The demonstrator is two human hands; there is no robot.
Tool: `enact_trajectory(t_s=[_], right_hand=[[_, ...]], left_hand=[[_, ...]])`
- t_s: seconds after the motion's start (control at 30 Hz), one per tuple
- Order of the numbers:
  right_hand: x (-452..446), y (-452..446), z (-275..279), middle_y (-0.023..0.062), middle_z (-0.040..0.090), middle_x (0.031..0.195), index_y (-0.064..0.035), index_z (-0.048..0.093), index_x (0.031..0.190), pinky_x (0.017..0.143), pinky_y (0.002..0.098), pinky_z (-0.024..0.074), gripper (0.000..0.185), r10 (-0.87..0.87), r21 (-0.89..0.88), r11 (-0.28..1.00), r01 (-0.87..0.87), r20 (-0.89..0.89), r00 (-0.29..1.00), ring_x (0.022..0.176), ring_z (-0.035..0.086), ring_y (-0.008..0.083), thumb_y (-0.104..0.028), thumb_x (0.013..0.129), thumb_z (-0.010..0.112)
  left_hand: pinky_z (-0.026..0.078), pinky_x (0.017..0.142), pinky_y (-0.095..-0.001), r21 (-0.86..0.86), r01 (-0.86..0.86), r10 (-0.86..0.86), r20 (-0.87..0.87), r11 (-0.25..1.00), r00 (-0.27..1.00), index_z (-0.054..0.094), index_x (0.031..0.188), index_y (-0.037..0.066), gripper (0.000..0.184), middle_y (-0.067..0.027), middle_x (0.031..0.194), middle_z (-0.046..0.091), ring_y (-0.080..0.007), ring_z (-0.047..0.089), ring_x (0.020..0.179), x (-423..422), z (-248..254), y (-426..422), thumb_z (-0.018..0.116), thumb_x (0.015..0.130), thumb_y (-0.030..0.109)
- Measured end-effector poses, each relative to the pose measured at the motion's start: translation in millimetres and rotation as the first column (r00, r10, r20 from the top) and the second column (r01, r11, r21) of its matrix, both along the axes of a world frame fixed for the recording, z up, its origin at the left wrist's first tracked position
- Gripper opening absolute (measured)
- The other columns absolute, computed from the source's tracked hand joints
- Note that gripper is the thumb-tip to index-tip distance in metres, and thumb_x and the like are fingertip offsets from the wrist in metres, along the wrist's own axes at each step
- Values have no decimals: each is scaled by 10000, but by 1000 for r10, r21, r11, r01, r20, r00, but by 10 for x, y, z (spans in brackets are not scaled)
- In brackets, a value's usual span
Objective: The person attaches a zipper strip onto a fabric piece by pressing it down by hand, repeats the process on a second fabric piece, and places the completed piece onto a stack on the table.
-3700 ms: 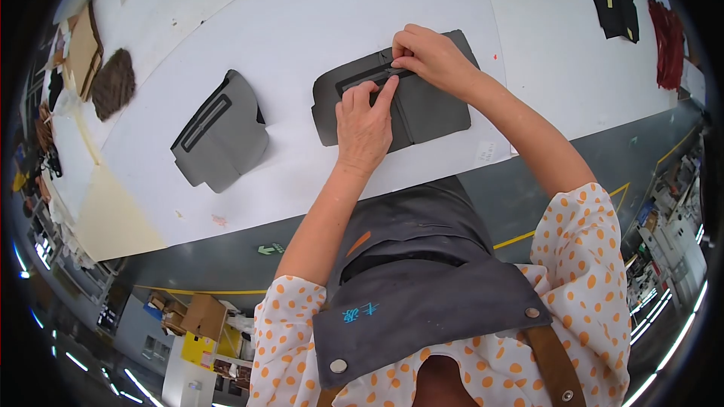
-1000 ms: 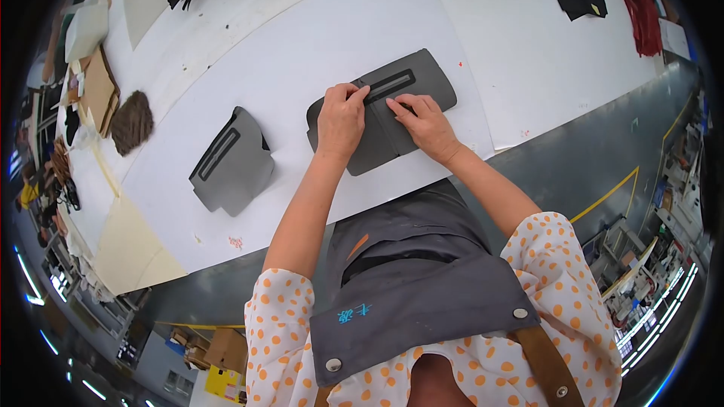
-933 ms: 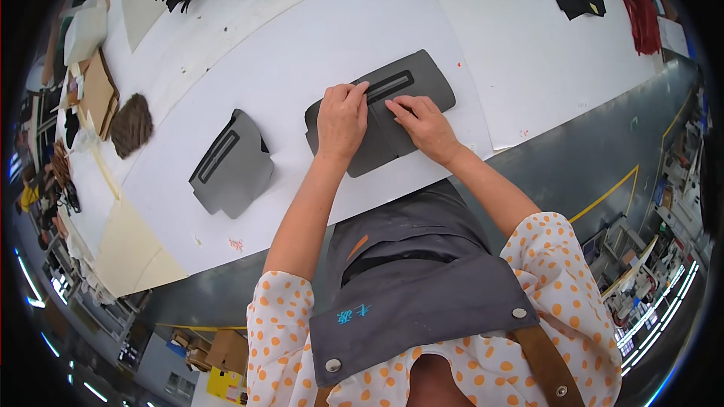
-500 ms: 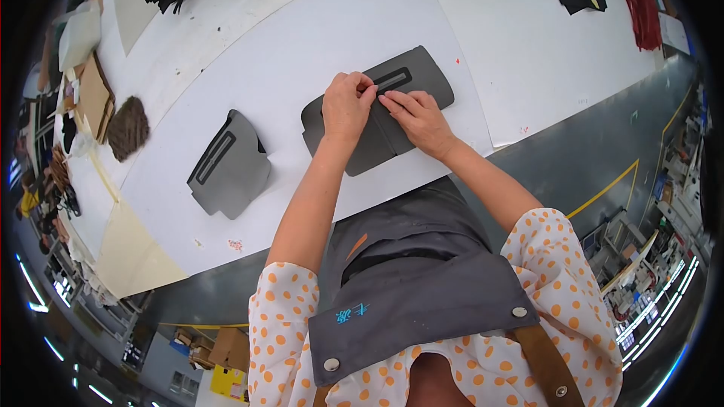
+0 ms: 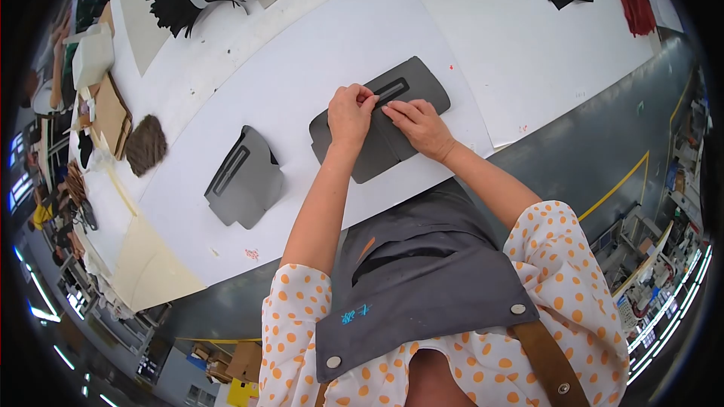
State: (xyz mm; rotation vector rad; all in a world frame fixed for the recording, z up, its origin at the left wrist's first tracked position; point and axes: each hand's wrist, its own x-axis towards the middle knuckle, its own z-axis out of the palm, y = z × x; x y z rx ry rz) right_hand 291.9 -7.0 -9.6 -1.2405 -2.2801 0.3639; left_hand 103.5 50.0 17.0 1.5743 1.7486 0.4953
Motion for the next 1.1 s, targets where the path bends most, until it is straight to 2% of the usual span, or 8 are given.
enact_trajectory(t_s=[0.17,0.37,0.57,0.67,0.73,0.87,0.97,1.1], right_hand=[[-39,-5,11,25,597,1261,-89,645,1273,862,360,484,400,-82,17,996,83,-42,996,1008,560,225,-117,874,664],[-15,-30,-77,33,597,1263,-75,644,1271,848,359,483,389,-90,22,996,90,-10,996,1000,561,228,-104,883,641],[-18,-38,-43,30,598,1267,-71,643,1273,844,361,479,391,-93,21,995,93,3,996,1000,560,225,-114,884,637],[-22,-49,33,35,597,1269,-68,640,1276,843,362,479,410,-83,9,997,83,-17,996,995,562,230,-117,870,670],[10,-33,184,41,597,1266,-63,634,1282,842,365,481,431,-57,-20,998,56,-39,998,988,565,241,-111,858,697],[277,94,220,77,596,1204,-53,628,1267,860,392,480,407,-236,-96,970,223,-144,961,1017,561,279,-91,870,709],[486,250,258,116,583,1173,-51,626,1236,906,412,473,366,-387,-220,908,356,-116,915,1067,553,309,-105,884,711],[522,468,329,148,567,1180,-61,592,1232,959,431,459,411,-489,-313,836,450,-54,871,1117,539,335,-157,865,751]], left_hand=[[536,706,-372,-23,-11,8,-130,1000,991,722,857,54,237,-91,840,654,-229,652,769,103,69,3,833,786,251],[530,713,-373,-60,-46,39,-113,997,993,709,851,48,263,-90,867,643,-237,647,789,122,79,16,839,782,266],[532,726,-385,65,-42,46,-53,997,998,708,932,56,197,-103,920,633,-242,651,790,133,30,-97,794,840,209],[530,754,-387,212,-35,18,82,977,996,700,1019,69,147,-108,986,630,-255,650,860,99,66,-242,731,893,136],[521,800,-389,293,86,-88,-7,952,996,696,1077,75,169,-104,1024,629,-267,638,920,43,160,-415,700,910,104],[485,901,-397,342,203,-183,-90,917,979,688,1167,83,247,-96,1083,627,-296,587,1050,-124,206,-755,679,921,83],[460,928,-414,376,111,-63,-137,920,989,695,1139,64,248,-99,1110,618,-306,576,1061,-293,207,-915,698,892,72],[448,970,-434,355,-317,394,-170,880,903,514,1365,12,569,-134,1154,603,-328,553,1111,-499,208,-899,754,861,122]])
